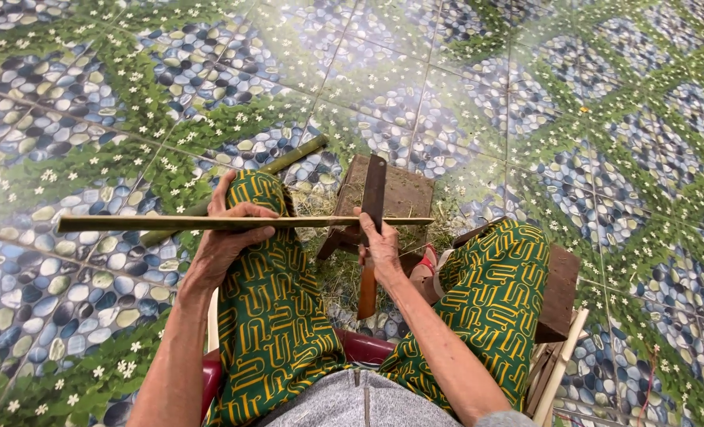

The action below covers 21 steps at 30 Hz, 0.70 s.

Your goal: Shaving and splitting bamboo stalks into thin strips using a large knife

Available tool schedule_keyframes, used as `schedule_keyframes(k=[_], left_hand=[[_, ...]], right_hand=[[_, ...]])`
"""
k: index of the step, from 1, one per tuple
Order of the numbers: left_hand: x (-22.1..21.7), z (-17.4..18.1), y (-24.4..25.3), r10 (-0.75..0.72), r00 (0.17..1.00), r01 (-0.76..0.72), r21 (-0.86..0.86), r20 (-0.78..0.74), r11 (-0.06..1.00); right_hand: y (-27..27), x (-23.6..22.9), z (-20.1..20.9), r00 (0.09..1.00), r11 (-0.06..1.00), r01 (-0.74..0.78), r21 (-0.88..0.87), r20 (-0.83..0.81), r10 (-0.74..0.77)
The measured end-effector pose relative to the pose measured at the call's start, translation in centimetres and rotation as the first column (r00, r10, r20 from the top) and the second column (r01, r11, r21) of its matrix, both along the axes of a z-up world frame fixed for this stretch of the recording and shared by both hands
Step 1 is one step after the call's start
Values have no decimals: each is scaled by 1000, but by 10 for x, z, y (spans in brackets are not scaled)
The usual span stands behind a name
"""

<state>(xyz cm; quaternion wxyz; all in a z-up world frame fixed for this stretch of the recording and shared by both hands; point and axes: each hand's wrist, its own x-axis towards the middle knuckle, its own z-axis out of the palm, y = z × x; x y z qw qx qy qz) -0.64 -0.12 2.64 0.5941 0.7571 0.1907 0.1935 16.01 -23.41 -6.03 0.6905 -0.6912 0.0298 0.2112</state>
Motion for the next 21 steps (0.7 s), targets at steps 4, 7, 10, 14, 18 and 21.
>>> schedule_keyframes(k=[4, 7, 10, 14, 18, 21], left_hand=[[1, 4, -1, -12, 1000, 13, 33, -23, 999], [6, 0, 0, 6, 1000, -6, -33, -7, 999], [9, -12, 5, -36, 986, 89, -329, 163, 940], [1, -3, 0, 52, 994, -34, -188, 91, 982], [3, -8, 2, 66, 991, -38, -231, 113, 972], [15, -25, 4, 91, 989, -67, -196, 120, 978]], right_hand=[[10, 19, -4, 999, 1000, 28, 10, -41, -27], [15, 30, -6, 992, 991, 108, 76, -74, -103], [15, 56, -36, 983, 977, 165, 136, -103, -152], [11, 92, -65, 969, 966, 187, 181, -195, -151], [5, 114, -95, 985, 984, 171, 46, -16, -170], [-6, 88, -77, 993, 993, 117, -16, 30, -116]])
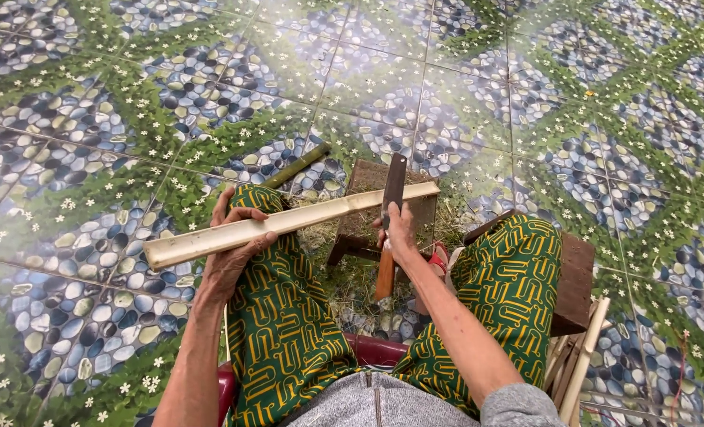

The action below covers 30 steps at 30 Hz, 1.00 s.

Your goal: Shaving and splitting bamboo stalks into thin strips using a large knife

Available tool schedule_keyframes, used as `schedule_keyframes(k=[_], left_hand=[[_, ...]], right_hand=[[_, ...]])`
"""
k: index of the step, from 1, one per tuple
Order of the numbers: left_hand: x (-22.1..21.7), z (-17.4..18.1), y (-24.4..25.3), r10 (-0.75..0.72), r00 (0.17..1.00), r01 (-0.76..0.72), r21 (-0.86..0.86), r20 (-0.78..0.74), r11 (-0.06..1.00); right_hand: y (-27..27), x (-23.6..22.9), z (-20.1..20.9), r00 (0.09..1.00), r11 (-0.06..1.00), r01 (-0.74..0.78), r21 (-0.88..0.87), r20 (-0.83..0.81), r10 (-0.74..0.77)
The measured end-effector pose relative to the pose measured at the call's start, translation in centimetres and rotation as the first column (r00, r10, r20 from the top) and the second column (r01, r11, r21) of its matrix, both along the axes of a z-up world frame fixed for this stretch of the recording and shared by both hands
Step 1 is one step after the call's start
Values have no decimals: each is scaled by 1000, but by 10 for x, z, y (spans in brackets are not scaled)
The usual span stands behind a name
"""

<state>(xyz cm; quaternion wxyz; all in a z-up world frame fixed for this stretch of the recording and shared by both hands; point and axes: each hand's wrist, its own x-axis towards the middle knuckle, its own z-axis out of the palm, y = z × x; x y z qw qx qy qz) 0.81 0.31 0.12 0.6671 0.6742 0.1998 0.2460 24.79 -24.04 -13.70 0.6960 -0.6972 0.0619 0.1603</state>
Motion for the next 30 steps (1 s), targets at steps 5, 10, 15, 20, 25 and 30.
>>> schedule_keyframes(k=[5, 10, 15, 20, 25, 30], left_hand=[[-3, -2, 1, 30, 998, -28, -26, 57, 999], [-4, 7, -2, 49, 997, -50, 3, 53, 999], [0, -12, 4, 40, 997, -39, -11, 72, 999], [-3, -8, 2, 36, 998, -35, -25, 60, 999], [3, -18, 6, 39, 998, -40, 5, 55, 999], [-3, -9, 4, 38, 999, -39, 26, 37, 999]], right_hand=[[-14, -46, 39, 966, 974, -223, 44, -127, 226], [-24, -72, 43, 900, 934, -303, 192, -264, 346], [-35, -59, 29, 895, 945, -267, 188, -315, 315], [-27, -75, 36, 847, 902, -387, 193, -313, 430], [-28, -77, 40, 886, 930, -336, 146, -285, 365], [-18, -91, 51, 865, 911, -387, 141, -286, 412]])
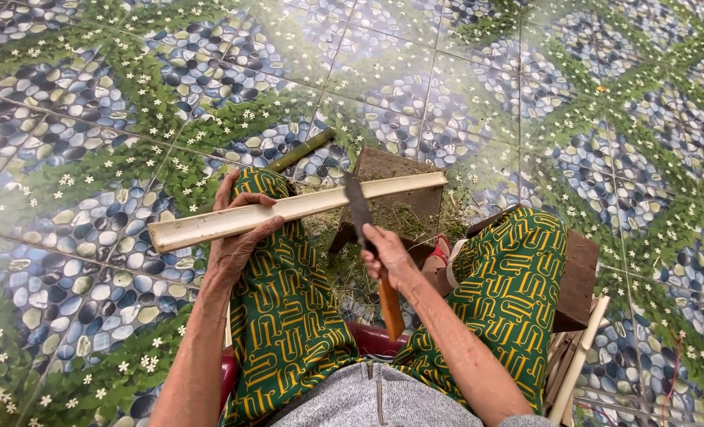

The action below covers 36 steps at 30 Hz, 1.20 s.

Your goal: Shaving and splitting bamboo stalks into thin strips using a large knife

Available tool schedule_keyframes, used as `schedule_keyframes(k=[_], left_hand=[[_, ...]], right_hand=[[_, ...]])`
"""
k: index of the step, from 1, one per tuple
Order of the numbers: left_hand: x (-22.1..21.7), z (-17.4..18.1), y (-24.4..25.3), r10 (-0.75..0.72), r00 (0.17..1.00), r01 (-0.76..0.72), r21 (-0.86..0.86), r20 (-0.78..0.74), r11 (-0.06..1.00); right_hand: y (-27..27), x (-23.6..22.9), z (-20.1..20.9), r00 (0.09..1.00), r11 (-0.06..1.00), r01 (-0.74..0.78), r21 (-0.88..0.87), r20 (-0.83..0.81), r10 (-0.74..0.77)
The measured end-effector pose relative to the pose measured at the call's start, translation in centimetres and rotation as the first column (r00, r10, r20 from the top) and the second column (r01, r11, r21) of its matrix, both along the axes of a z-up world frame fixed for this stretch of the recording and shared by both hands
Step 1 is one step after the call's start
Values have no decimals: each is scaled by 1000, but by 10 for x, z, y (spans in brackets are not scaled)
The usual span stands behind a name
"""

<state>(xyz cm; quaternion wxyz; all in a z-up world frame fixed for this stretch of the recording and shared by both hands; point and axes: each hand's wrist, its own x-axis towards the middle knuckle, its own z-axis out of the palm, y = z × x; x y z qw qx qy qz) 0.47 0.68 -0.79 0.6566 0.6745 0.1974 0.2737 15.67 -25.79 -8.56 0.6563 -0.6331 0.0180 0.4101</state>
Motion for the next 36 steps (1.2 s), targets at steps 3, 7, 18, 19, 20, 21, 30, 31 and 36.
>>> schedule_keyframes(k=[3, 7, 18, 19, 20, 21, 30, 31, 36], left_hand=[[2, 1, 0, 10, 1000, -10, 15, 0, 1000], [-4, 11, -10, 12, 1000, -12, 2, 2, 1000], [1, 25, -14, -82, 993, 92, -104, 89, 990], [7, 23, -17, -95, 991, 105, -108, 97, 989], [11, 24, -14, -88, 991, 97, -86, 99, 992], [15, 24, -11, -82, 991, 88, -64, 102, 994], [-1, 19, -14, -42, 993, 53, -91, 113, 994], [-1, 18, -15, -41, 993, 52, -95, 113, 994], [-1, 24, -19, -24, 994, 27, -32, 102, 999]], right_hand=[[-12, 19, -7, 983, 985, 152, -84, 113, -142], [-8, -1, -1, 868, 918, 61, -391, 475, 145], [13, -20, -10, 384, 599, 70, -798, 576, 722], [9, -30, 9, 389, 594, 83, -800, 575, 720], [14, -39, 29, 353, 585, 53, -809, 563, 747], [20, -50, 47, 315, 574, 23, -818, 551, 773], [29, -42, 33, 329, 596, 68, -800, 582, 743], [31, -46, 40, 329, 594, 67, -802, 580, 746], [26, -31, 38, 306, 533, 111, -839, 539, 785]])
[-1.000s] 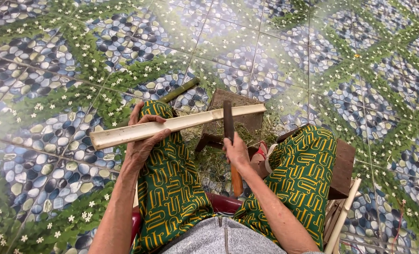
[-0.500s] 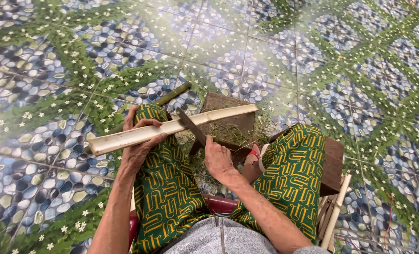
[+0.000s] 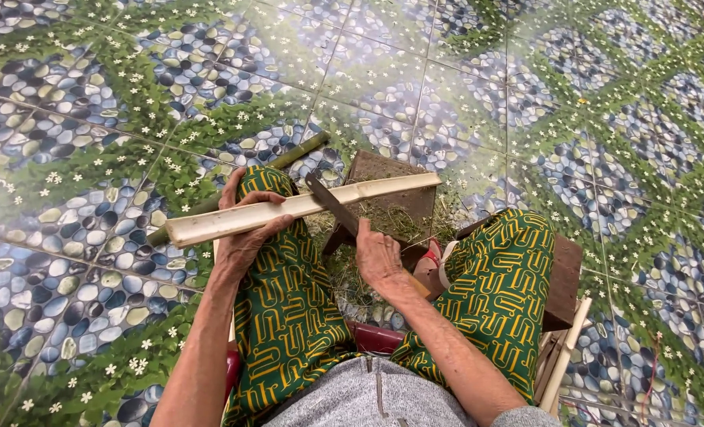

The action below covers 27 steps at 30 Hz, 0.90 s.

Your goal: Shaving and splitting bamboo stalks into thin strips using a large knife

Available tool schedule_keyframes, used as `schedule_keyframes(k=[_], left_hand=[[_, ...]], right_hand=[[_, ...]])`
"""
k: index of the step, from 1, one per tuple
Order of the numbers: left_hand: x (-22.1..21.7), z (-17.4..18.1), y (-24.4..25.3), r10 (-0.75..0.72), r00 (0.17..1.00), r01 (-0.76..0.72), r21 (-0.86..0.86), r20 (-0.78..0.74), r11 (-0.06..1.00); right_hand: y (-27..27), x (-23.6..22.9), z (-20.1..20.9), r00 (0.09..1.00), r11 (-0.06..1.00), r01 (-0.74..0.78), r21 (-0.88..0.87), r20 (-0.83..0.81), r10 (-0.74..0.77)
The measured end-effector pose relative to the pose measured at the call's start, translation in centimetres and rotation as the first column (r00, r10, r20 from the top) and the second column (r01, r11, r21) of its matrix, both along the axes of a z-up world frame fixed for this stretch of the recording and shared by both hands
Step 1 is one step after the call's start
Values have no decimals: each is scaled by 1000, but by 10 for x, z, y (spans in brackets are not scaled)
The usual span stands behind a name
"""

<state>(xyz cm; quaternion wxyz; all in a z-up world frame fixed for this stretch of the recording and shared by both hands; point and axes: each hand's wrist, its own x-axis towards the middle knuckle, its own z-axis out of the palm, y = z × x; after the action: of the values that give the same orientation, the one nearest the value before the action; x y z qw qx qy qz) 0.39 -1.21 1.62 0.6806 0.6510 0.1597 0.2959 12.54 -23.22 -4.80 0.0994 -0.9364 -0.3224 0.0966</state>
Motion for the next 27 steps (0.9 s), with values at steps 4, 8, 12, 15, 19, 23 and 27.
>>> schedule_keyframes(k=[4, 8, 12, 15, 19, 23, 27], left_hand=[[2, -1, -1, 5, 1000, -5, 2, -5, 1000], [0, -3, 1, 21, 999, -20, 20, -40, 1000], [3, -5, 0, -17, 1000, 19, -61, 21, 998], [0, 5, -6, 18, 1000, -19, -5, -23, 1000], [-1, -1, 4, -20, 999, 22, -74, 28, 997], [2, -11, 6, -25, 1000, 26, -63, 17, 998], [0, -1, 8, 71, 984, -44, 161, -164, 986]], right_hand=[[8, -11, 7, 998, 999, 44, 7, -40, -44], [2, -9, 16, 1000, 1000, -27, 3, 6, 27], [4, -7, 3, 999, 997, 35, 65, 12, -36], [13, -23, 25, 999, 999, -42, 13, 30, 42], [3, -15, 6, 970, 971, 43, 235, -244, 16], [-27, -10, 14, 734, 804, 442, 397, -676, -70], [-56, -5, 22, 557, 578, 708, 406, -824, -103]])
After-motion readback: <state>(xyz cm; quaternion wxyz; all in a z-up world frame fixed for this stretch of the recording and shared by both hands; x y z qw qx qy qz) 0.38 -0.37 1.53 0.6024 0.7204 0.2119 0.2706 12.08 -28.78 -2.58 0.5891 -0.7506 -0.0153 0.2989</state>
